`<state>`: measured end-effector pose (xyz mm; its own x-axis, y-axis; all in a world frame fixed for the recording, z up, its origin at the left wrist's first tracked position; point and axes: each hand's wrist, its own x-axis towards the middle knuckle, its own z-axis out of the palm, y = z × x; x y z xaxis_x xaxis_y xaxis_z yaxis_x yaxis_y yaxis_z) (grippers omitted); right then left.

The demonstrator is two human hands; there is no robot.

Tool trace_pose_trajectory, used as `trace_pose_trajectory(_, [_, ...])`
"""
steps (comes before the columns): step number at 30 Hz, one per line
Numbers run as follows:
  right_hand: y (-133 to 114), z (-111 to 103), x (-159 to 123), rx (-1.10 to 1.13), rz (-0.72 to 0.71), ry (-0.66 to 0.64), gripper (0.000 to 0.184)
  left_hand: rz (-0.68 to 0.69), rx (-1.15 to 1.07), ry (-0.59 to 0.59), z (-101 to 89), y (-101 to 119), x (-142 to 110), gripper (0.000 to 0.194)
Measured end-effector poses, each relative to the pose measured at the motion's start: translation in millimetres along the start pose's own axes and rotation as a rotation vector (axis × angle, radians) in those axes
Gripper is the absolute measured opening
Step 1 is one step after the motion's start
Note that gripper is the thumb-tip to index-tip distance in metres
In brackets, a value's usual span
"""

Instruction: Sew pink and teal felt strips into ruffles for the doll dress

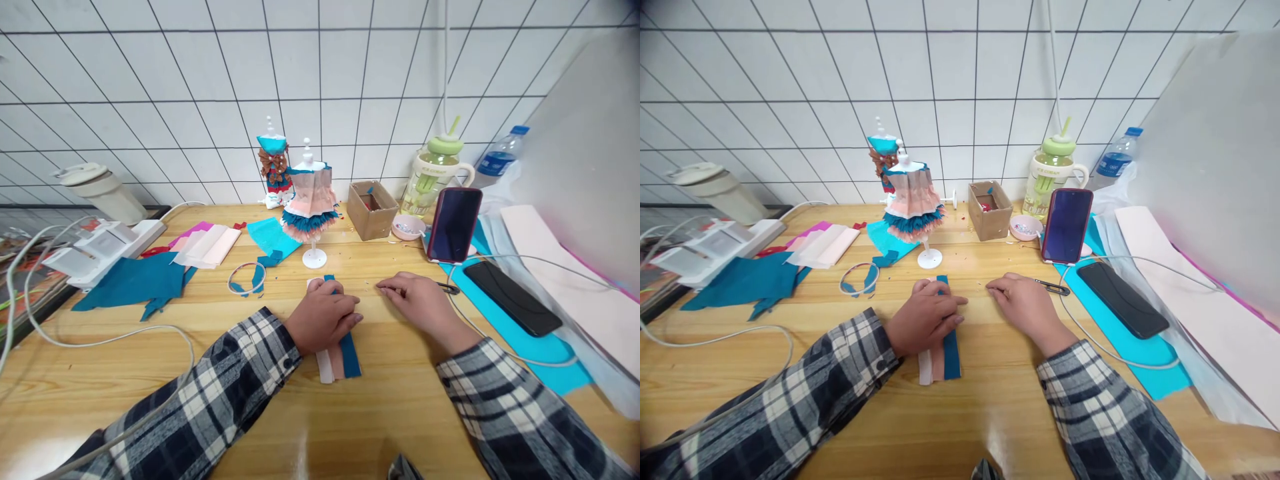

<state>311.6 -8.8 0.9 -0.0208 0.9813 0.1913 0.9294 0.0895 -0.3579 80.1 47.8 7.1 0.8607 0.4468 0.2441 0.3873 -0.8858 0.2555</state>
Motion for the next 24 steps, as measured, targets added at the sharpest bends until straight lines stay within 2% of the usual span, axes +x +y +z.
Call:
trace_pose_trajectory(3, [0,-4,0,0.038,0.000,0.049,0.023,-0.038,-0.012,0.071,-15.2,-12,-9,0.027])
trace_pose_trajectory(6, [1,-6,0,0.081,-0.012,0.097,0.023,-0.088,-0.023,0.113,-41.4,-42,-34,0.022])
trace_pose_trajectory(9, [0,-5,-1,0.100,-0.023,0.115,0.023,-0.226,0.049,0.035,-70.9,-83,-70,0.023])
trace_pose_trajectory(12, [-3,-1,-1,0.114,-0.043,0.107,0.023,-0.407,0.129,-0.071,-88.7,-115,-100,0.035])
trace_pose_trajectory(14, [-7,3,-1,0.126,-0.060,0.084,0.022,-0.504,0.168,-0.138,-90.2,-127,-111,0.033])
trace_pose_trajectory(17, [-9,7,-1,0.137,-0.075,0.048,0.022,-0.573,0.187,-0.168,-83.9,-133,-113,0.028])
trace_pose_trajectory(20, [-9,8,-1,0.139,-0.067,0.053,0.021,-0.640,0.106,-0.105,-79.2,-132,-109,0.032])
trace_pose_trajectory(24, [-9,8,-1,0.145,-0.051,0.060,0.021,-0.810,-0.066,0.068,-79.5,-129,-108,0.040])
